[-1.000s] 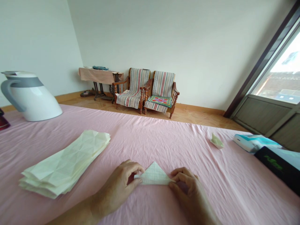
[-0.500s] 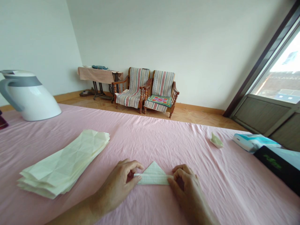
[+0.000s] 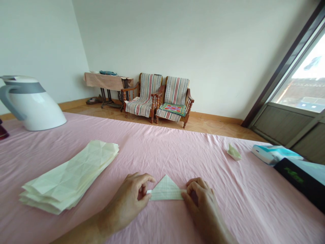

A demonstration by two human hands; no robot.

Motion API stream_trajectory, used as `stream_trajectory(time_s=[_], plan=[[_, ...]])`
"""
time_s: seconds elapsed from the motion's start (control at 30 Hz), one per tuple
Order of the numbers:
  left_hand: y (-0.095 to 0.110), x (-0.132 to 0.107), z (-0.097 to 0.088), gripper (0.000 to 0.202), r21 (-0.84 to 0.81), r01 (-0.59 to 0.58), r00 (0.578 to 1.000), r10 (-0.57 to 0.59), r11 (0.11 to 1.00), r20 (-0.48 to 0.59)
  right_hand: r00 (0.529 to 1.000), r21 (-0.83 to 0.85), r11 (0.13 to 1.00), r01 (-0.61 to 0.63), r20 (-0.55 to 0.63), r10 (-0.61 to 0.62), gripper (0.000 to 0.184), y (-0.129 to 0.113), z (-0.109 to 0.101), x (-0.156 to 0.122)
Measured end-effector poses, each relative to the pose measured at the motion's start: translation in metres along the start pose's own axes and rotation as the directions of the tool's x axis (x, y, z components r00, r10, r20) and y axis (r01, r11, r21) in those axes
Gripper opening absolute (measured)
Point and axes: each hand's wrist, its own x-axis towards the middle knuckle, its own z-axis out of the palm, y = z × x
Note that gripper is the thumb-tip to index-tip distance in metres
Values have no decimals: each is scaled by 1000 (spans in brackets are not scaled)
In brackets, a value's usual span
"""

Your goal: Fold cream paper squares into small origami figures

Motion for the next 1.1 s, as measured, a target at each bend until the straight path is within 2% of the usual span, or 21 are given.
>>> stream_trajectory(time_s=[0.17,0.27,0.5,0.57,0.67,0.73,0.8,0.83,0.9,1.0,1.1], plan=[[10,-3,-4,44,41,-124,992,124,991,4,1000,-24,1000,2,-12,-3,12,-1,0,0],[18,-4,-7,48,108,-220,975,214,970,58,1000,-20,1000,13,-18,-14,10,-1,0,0],[22,-5,-9,45,181,-426,896,385,887,223,1000,22,1000,13,-9,-13,11,4,3,-1],[23,-5,-10,40,215,-460,883,417,862,215,999,38,999,12,-31,-11,11,6,4,-1],[24,-4,-11,38,268,-481,876,442,835,194,990,60,997,57,-130,-49,16,3,1,-3],[23,-5,-9,42,278,-484,874,445,830,194,975,16,991,136,-179,-131,21,-2,-1,-5],[20,-5,-8,45,266,-495,868,452,827,208,952,-55,965,255,-162,-261,24,-9,-1,-8],[19,-5,-7,47,261,-499,864,454,826,218,932,-78,942,326,-144,-334,26,-13,0,-9],[18,-6,-6,50,262,-506,859,451,822,243,884,-104,906,411,-196,-424,30,-19,6,-11],[20,-6,-8,50,282,-492,865,426,823,266,824,-158,876,456,-297,-482,30,-24,16,-11],[24,-5,-12,48,292,-492,864,420,820,277,791,-218,838,500,-280,-545,29,-26,15,-8]])
